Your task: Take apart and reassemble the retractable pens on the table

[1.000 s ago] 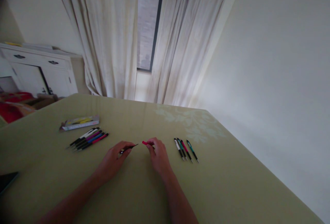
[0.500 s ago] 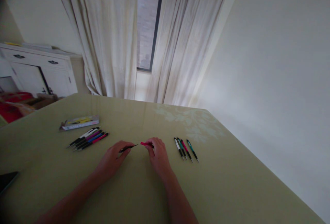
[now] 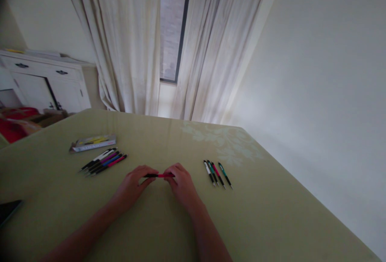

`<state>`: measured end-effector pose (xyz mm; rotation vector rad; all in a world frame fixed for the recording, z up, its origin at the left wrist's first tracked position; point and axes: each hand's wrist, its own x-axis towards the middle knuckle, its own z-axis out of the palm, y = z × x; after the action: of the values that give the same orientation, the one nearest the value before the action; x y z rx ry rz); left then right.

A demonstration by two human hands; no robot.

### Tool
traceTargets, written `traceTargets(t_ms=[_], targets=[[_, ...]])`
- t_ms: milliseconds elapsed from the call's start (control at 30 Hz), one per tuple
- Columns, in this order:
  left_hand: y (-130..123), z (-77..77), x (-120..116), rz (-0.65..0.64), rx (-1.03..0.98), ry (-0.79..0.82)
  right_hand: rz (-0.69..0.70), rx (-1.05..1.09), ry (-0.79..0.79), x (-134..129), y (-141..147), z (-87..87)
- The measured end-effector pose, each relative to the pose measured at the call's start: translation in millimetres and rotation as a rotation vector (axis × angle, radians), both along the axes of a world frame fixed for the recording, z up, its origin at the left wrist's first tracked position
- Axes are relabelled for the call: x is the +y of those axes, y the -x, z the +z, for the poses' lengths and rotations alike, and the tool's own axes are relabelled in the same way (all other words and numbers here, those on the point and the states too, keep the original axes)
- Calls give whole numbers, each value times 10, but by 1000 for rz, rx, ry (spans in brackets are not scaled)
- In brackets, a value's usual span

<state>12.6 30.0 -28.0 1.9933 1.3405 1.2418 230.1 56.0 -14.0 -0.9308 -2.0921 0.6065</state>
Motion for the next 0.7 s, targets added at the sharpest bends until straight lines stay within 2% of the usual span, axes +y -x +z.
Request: traceTargets(t_ms=[267, 500, 700], targets=[[4, 42, -8, -31, -134, 168, -17, 292, 171, 8, 64, 2], [6, 69, -28, -11, -101, 20, 3, 263, 311, -21, 75, 27], [-76, 57, -67, -53, -118, 51, 28, 283, 394, -47, 98, 37]])
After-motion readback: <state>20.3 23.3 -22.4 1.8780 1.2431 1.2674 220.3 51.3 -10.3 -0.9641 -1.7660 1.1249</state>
